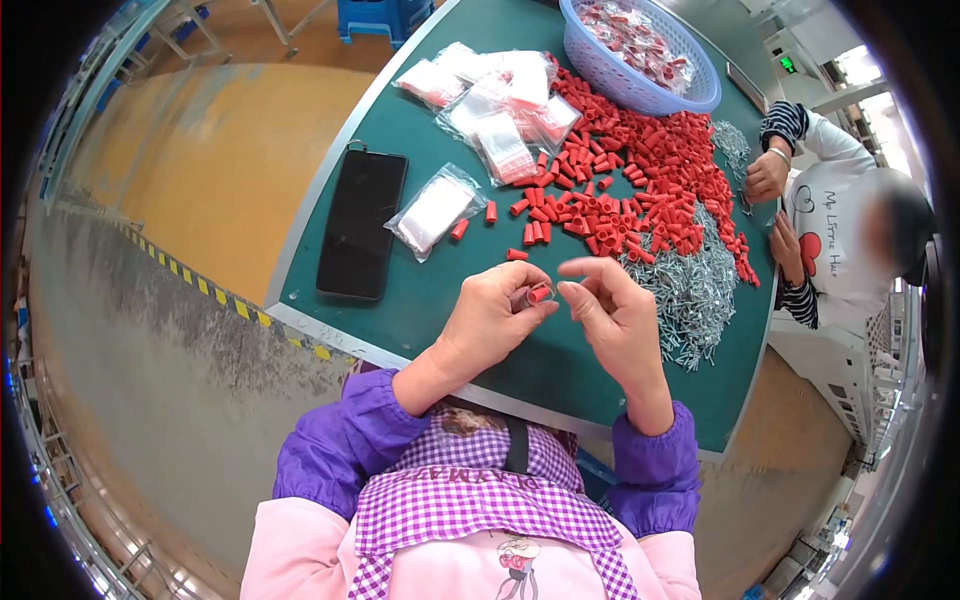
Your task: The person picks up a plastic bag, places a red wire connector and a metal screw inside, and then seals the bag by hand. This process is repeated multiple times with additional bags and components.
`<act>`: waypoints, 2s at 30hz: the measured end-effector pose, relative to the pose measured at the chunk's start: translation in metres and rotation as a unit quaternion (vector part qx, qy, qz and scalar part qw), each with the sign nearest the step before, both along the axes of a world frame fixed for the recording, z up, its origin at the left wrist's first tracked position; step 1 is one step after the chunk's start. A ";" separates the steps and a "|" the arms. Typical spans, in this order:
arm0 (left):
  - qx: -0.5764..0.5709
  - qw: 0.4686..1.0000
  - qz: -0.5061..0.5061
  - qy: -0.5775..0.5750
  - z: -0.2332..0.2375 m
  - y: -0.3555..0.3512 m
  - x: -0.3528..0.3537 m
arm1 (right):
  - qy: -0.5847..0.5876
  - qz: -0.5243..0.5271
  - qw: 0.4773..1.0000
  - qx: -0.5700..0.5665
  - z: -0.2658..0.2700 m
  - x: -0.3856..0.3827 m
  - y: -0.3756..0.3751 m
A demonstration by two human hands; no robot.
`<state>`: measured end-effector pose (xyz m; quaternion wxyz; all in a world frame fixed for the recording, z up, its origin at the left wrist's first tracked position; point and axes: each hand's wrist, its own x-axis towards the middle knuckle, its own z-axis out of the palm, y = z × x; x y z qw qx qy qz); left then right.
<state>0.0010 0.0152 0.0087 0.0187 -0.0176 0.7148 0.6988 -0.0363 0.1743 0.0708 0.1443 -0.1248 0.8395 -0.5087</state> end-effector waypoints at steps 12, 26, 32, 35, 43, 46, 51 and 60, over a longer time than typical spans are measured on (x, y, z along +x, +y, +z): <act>0.049 0.998 0.017 0.020 0.013 0.000 0.003 | -0.011 -0.065 0.993 -0.093 -0.006 0.009 0.005; 0.163 0.984 -0.044 0.052 0.021 -0.009 0.002 | -0.122 -0.011 0.953 -0.278 -0.020 0.002 0.008; 0.193 0.980 -0.035 -0.028 0.018 -0.007 0.004 | -0.133 -0.026 0.951 -0.279 -0.026 0.006 0.009; 0.230 0.973 0.002 -0.033 0.028 -0.006 0.003 | -0.088 -0.038 0.958 -0.271 -0.025 0.008 0.009; 0.142 0.989 0.007 0.043 0.014 -0.003 0.001 | -0.060 -0.048 0.961 -0.267 -0.029 0.005 0.013; 0.146 0.989 -0.010 0.027 0.011 -0.004 0.001 | -0.060 -0.067 0.954 -0.287 -0.030 0.007 0.010; 0.200 0.979 -0.011 -0.047 0.020 -0.004 0.001 | 0.061 -0.092 0.973 -0.201 -0.033 0.011 0.003; 0.153 0.987 -0.028 0.045 0.008 -0.003 0.001 | 0.077 -0.053 0.989 -0.115 -0.025 0.015 -0.002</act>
